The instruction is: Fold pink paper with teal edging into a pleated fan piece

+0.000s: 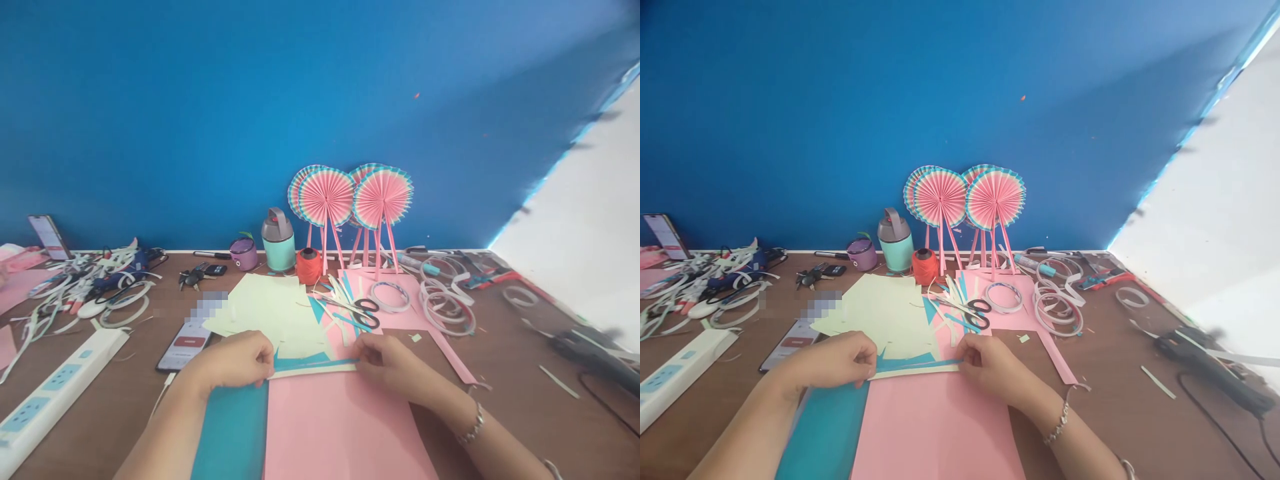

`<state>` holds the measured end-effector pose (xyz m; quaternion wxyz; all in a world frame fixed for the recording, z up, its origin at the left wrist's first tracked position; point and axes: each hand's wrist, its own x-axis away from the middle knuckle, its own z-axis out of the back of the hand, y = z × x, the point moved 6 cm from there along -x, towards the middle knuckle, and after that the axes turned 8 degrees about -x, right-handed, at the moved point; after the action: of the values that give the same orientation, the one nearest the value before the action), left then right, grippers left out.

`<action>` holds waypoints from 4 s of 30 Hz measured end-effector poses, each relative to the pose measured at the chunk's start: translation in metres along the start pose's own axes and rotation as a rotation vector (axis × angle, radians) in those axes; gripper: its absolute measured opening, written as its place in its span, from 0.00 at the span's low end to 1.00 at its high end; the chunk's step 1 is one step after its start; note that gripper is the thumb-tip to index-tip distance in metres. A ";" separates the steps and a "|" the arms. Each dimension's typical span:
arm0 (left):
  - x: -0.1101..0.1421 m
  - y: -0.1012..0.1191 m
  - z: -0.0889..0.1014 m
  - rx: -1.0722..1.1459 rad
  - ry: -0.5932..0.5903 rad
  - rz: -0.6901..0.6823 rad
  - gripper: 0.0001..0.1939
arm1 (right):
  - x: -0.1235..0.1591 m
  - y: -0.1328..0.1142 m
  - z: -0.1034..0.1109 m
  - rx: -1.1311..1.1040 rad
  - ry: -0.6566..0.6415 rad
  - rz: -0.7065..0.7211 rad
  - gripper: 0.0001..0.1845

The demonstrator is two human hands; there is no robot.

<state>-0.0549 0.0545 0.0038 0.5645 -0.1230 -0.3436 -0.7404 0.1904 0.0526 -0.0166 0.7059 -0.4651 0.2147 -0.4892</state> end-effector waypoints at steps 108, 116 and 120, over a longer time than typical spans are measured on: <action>0.003 0.014 0.000 -0.329 0.110 0.124 0.06 | -0.006 0.004 -0.002 0.077 0.109 -0.119 0.15; 0.004 0.019 0.002 -0.343 0.106 0.136 0.06 | -0.006 0.002 0.003 0.167 0.132 -0.150 0.12; 0.003 0.014 0.003 -0.345 0.118 0.158 0.07 | -0.005 0.007 0.011 0.241 0.182 -0.195 0.07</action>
<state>-0.0438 0.0524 0.0130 0.6105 -0.2009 -0.1674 -0.7476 0.1998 0.0625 -0.0185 0.6833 -0.3498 0.1714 -0.6175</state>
